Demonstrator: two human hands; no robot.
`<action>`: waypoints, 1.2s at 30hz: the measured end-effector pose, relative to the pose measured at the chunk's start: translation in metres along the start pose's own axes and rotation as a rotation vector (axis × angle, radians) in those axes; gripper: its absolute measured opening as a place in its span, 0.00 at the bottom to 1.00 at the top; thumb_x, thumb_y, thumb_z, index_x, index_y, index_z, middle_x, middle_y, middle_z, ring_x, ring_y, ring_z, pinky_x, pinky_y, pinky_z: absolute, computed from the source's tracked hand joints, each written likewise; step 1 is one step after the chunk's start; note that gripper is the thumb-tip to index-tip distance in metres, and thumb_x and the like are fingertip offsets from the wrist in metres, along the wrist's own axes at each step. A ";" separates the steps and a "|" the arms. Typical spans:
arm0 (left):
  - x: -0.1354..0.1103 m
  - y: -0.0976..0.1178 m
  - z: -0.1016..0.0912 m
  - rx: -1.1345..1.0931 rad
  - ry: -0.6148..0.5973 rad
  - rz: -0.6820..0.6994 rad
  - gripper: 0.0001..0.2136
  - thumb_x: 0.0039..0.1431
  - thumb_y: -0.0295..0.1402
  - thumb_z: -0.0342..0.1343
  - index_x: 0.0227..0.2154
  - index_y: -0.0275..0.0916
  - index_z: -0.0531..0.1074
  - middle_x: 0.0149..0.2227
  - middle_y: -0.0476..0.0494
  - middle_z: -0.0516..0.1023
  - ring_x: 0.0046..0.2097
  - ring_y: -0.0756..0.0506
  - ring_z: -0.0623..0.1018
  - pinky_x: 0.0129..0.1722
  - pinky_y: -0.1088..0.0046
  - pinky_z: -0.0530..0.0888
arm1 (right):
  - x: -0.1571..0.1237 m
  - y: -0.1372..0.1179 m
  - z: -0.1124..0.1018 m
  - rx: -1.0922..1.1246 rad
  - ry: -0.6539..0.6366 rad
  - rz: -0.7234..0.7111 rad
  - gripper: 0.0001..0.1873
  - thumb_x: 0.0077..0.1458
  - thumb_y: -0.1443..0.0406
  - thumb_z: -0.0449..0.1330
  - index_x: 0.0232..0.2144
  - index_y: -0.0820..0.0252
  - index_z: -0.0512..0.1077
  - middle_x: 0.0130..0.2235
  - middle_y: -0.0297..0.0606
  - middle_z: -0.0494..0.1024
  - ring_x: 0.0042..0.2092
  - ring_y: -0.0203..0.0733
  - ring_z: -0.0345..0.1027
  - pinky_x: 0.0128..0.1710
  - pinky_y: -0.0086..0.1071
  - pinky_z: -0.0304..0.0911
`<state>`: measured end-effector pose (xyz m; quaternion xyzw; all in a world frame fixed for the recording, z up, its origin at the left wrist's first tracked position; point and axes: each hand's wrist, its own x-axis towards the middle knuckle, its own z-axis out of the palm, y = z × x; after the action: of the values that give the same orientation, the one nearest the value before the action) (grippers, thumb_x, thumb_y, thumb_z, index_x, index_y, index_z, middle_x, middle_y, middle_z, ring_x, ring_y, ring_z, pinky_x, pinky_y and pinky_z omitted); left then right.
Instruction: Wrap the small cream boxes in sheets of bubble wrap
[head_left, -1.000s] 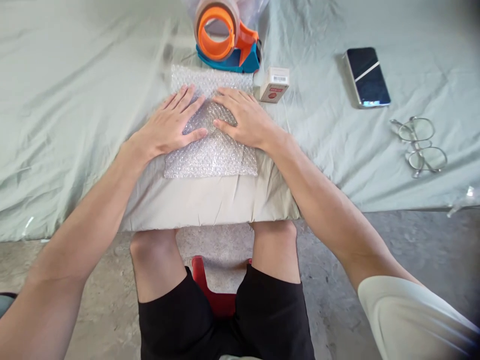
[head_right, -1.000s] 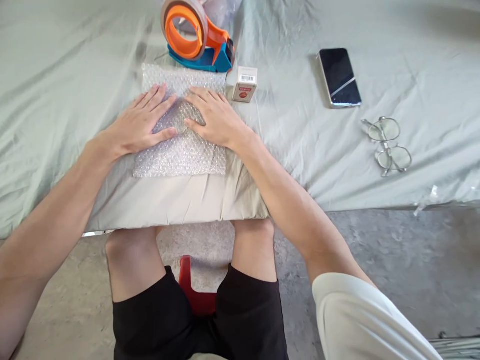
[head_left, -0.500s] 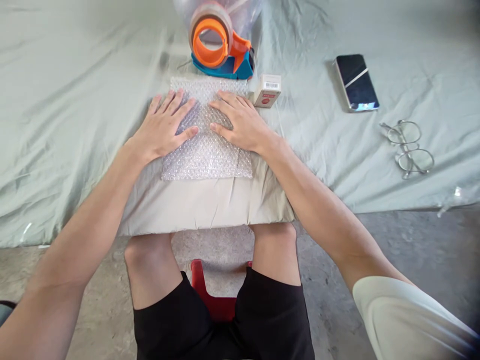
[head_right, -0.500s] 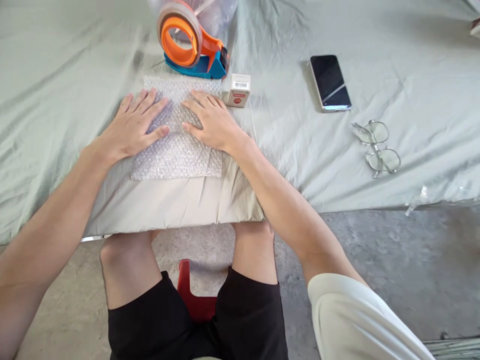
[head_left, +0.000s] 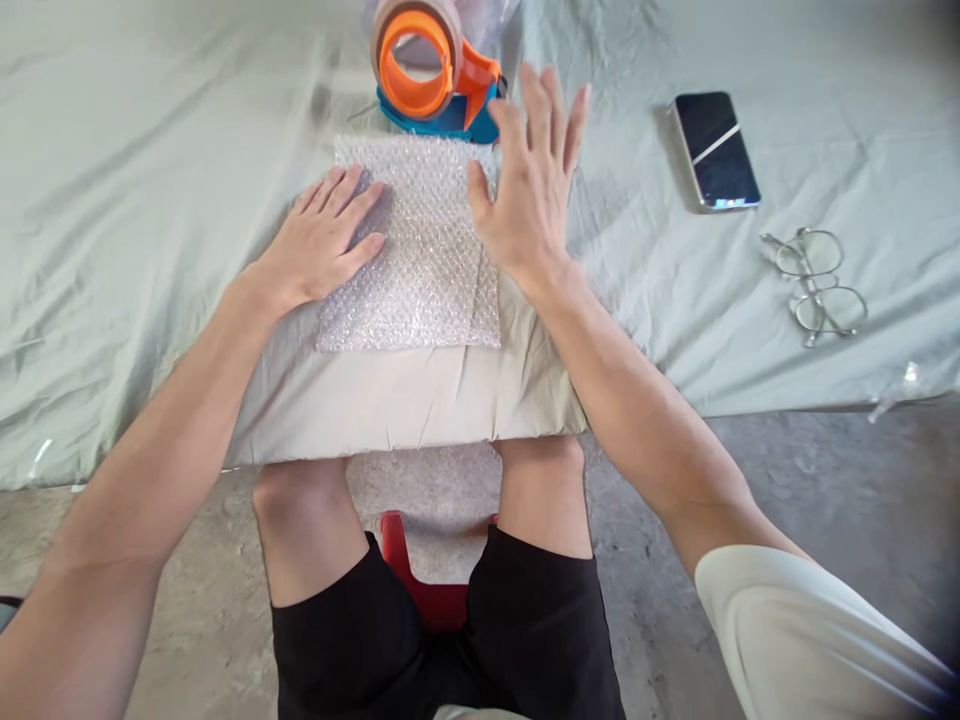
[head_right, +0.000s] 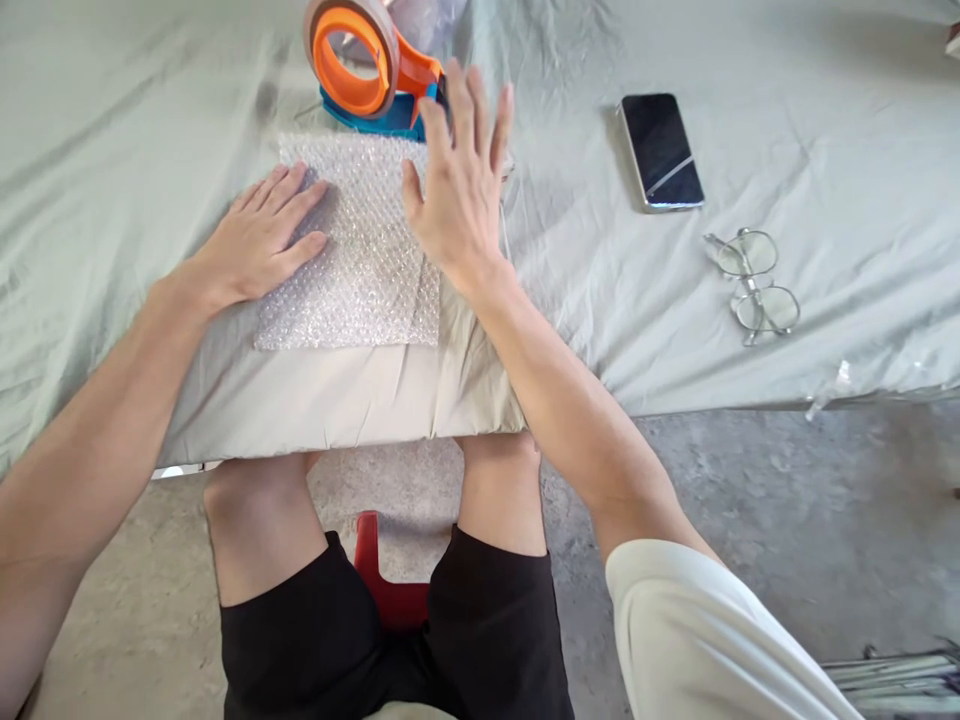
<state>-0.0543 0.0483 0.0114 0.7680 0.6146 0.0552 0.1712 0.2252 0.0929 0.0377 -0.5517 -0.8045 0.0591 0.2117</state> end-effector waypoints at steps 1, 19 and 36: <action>0.000 -0.002 0.001 -0.008 0.012 0.011 0.57 0.65 0.77 0.26 0.88 0.48 0.48 0.88 0.68 0.46 0.90 0.30 0.36 0.89 0.42 0.35 | 0.001 0.003 0.000 -0.002 0.011 0.055 0.39 0.74 0.57 0.47 0.82 0.61 0.59 0.89 0.32 0.45 0.90 0.47 0.31 0.90 0.50 0.15; 0.001 -0.018 0.008 -0.065 0.121 0.132 0.40 0.78 0.63 0.41 0.87 0.58 0.53 0.87 0.59 0.56 0.90 0.32 0.45 0.89 0.39 0.45 | 0.011 0.030 0.016 0.079 0.029 0.194 0.33 0.67 0.68 0.57 0.72 0.51 0.68 0.79 0.46 0.65 0.77 0.59 0.59 0.79 0.61 0.62; 0.002 -0.005 0.001 -0.024 0.010 -0.005 0.55 0.66 0.77 0.31 0.87 0.49 0.50 0.88 0.70 0.40 0.89 0.28 0.38 0.89 0.40 0.35 | 0.012 0.031 0.008 0.087 0.123 0.160 0.44 0.63 0.42 0.51 0.79 0.16 0.52 0.78 0.16 0.71 0.79 0.59 0.57 0.85 0.55 0.55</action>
<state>-0.0580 0.0504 0.0087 0.7640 0.6168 0.0660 0.1777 0.2447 0.1169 0.0239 -0.6069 -0.7402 0.0769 0.2791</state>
